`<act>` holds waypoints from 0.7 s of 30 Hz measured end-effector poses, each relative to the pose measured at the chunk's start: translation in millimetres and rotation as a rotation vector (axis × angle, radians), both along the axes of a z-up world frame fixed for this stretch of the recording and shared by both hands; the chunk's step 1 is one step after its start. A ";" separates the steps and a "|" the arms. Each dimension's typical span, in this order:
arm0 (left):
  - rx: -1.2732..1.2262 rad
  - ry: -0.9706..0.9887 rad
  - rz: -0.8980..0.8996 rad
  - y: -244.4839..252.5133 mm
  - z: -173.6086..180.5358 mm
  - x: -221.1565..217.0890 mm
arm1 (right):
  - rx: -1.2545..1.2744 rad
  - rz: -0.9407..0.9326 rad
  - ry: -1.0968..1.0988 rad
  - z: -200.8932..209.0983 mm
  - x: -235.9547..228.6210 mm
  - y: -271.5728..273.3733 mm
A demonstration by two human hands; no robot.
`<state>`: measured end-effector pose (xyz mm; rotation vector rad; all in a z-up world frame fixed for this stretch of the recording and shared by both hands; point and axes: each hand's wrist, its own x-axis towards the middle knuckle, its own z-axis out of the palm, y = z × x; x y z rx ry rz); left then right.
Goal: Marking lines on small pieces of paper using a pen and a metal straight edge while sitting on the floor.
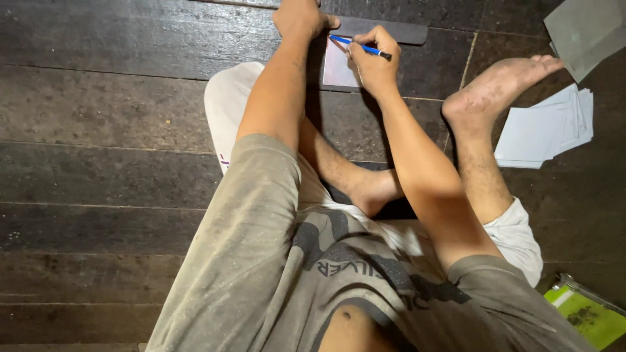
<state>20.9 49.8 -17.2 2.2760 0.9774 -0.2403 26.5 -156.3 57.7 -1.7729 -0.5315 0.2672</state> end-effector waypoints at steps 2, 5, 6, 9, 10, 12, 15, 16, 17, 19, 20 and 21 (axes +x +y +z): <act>-0.013 0.001 0.004 0.5 1.6 0.2 | -0.007 0.015 0.009 0.4 2.0 3.2; -0.023 0.029 0.008 -4.1 -5.3 0.7 | -0.033 0.020 -0.018 -2.5 2.1 -0.2; 0.000 0.032 0.000 -3.1 -5.7 1.6 | -0.011 0.004 0.010 -6.5 3.7 0.0; -0.002 0.000 0.006 -2.5 4.3 1.0 | 0.024 -0.061 0.128 -7.5 5.0 -4.2; -0.028 -0.027 0.019 -2.6 8.9 -2.3 | 0.037 -0.110 0.227 -6.8 3.0 -6.3; -0.024 -0.018 0.013 -2.2 7.8 -2.6 | 0.051 -0.131 0.230 -6.4 9.4 -23.0; -0.024 0.012 -0.016 -5.0 4.4 -2.4 | 0.028 -0.151 0.130 1.3 18.1 -55.3; -0.016 0.034 -0.029 -3.4 4.0 -1.9 | 0.002 -0.136 0.030 5.3 21.6 -64.4; -0.020 0.031 -0.032 -4.2 3.8 -3.1 | -0.001 -0.139 0.027 7.6 25.0 -75.3; -0.019 -0.033 -0.002 -4.8 4.7 -4.8 | -0.158 -0.185 -0.180 12.7 31.9 -96.5; -0.022 -0.034 -0.006 -5.7 -1.1 -7.0 | -0.161 -0.188 -0.181 11.7 34.3 -103.4; 0.015 -0.120 -0.050 -6.8 -6.6 -9.7 | -0.166 -0.209 -0.148 10.9 36.1 -110.6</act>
